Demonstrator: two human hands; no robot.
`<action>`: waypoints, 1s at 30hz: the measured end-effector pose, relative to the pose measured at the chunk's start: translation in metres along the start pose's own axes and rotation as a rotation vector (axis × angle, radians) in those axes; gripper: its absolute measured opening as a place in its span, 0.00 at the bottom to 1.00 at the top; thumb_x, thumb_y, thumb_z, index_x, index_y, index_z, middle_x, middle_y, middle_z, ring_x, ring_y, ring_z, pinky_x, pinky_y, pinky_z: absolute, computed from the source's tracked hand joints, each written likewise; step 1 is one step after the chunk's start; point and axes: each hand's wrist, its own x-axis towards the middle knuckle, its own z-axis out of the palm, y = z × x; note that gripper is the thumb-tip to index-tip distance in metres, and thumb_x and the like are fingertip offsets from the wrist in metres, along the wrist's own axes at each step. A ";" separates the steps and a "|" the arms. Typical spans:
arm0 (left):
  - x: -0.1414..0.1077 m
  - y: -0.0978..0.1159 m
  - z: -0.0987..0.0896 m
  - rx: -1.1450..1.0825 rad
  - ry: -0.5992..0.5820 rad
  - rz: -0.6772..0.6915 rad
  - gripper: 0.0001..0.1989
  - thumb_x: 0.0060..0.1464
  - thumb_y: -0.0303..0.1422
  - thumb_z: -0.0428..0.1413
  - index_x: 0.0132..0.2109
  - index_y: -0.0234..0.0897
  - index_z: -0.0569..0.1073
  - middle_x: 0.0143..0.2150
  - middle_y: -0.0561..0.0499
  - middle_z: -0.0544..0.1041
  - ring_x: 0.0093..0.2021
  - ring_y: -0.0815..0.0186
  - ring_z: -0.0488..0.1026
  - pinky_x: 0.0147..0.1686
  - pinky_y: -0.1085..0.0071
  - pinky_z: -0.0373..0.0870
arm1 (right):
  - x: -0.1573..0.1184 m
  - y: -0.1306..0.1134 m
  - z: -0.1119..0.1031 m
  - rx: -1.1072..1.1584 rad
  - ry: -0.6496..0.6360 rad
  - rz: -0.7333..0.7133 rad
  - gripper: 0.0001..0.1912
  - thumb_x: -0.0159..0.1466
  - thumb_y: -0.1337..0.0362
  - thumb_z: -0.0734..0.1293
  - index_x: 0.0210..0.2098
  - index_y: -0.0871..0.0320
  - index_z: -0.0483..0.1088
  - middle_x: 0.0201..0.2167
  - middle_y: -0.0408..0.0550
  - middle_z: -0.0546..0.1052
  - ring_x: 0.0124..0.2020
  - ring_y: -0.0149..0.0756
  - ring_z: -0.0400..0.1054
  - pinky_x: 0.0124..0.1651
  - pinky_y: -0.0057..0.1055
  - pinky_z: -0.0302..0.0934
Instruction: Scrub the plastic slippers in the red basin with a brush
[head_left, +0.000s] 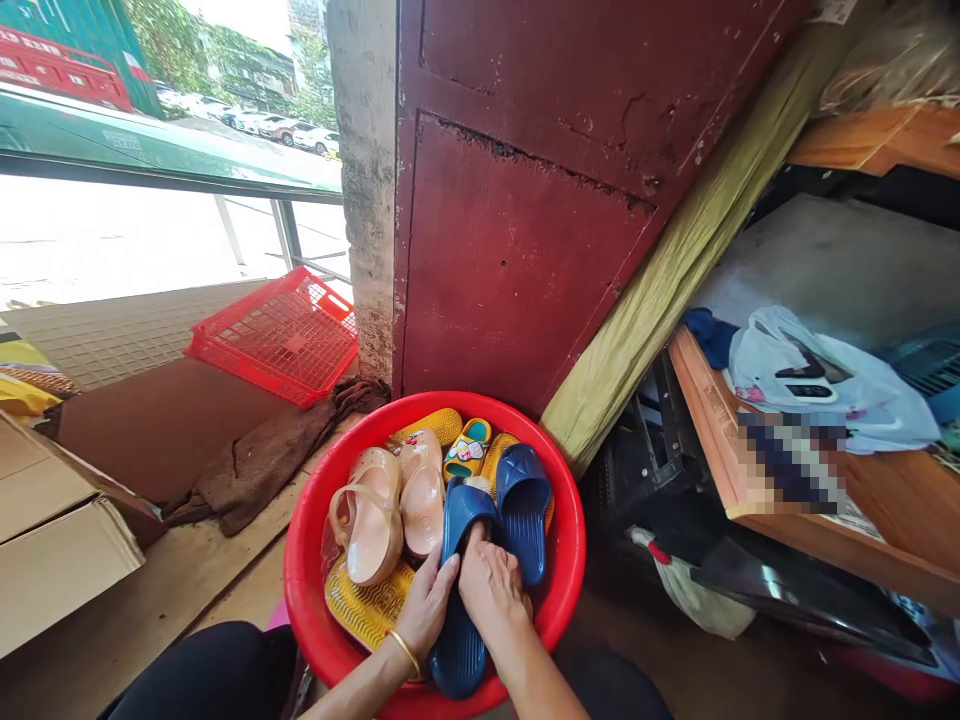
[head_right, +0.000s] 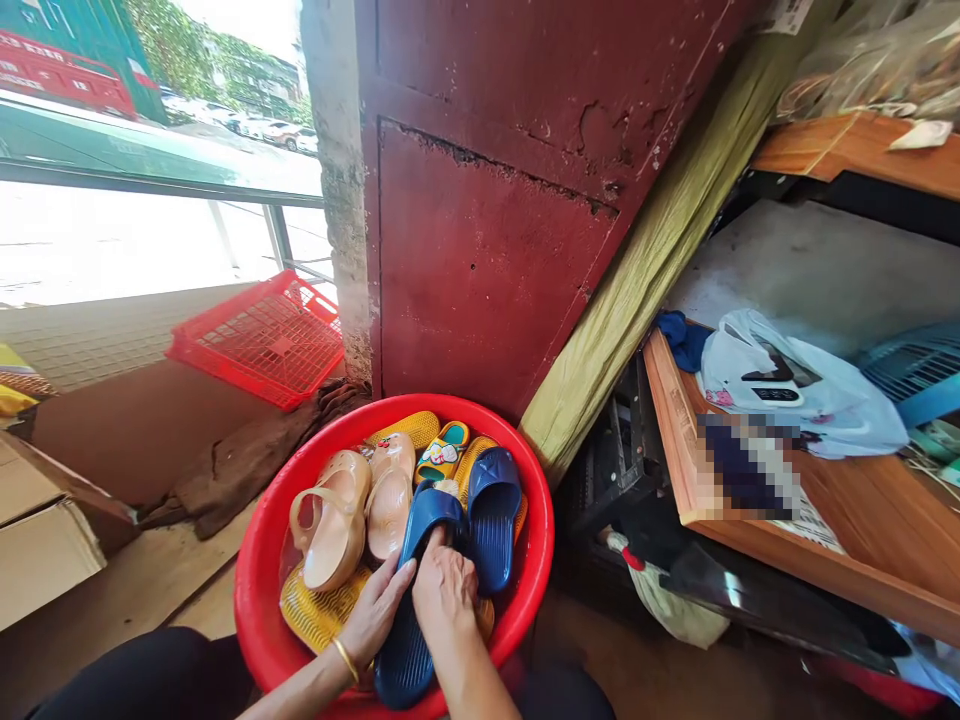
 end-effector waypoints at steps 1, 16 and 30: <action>0.002 -0.002 0.002 -0.003 0.014 0.013 0.29 0.54 0.50 0.54 0.53 0.34 0.77 0.57 0.42 0.78 0.64 0.50 0.67 0.67 0.56 0.57 | -0.006 -0.002 0.000 -0.009 0.000 -0.002 0.19 0.69 0.73 0.58 0.58 0.66 0.66 0.36 0.61 0.80 0.38 0.46 0.78 0.39 0.35 0.68; 0.017 -0.015 -0.001 0.136 0.017 0.012 0.29 0.53 0.49 0.53 0.55 0.33 0.74 0.57 0.40 0.78 0.61 0.50 0.70 0.65 0.54 0.59 | -0.053 0.030 0.012 0.026 -0.085 -0.046 0.34 0.66 0.75 0.56 0.70 0.71 0.47 0.35 0.59 0.82 0.36 0.46 0.79 0.38 0.35 0.69; 0.018 -0.019 -0.010 0.225 0.037 0.089 0.27 0.55 0.47 0.51 0.54 0.33 0.75 0.55 0.39 0.79 0.57 0.51 0.73 0.62 0.56 0.64 | -0.018 0.015 0.004 -0.005 -0.087 0.024 0.25 0.67 0.76 0.54 0.63 0.74 0.61 0.39 0.66 0.81 0.40 0.47 0.79 0.42 0.36 0.69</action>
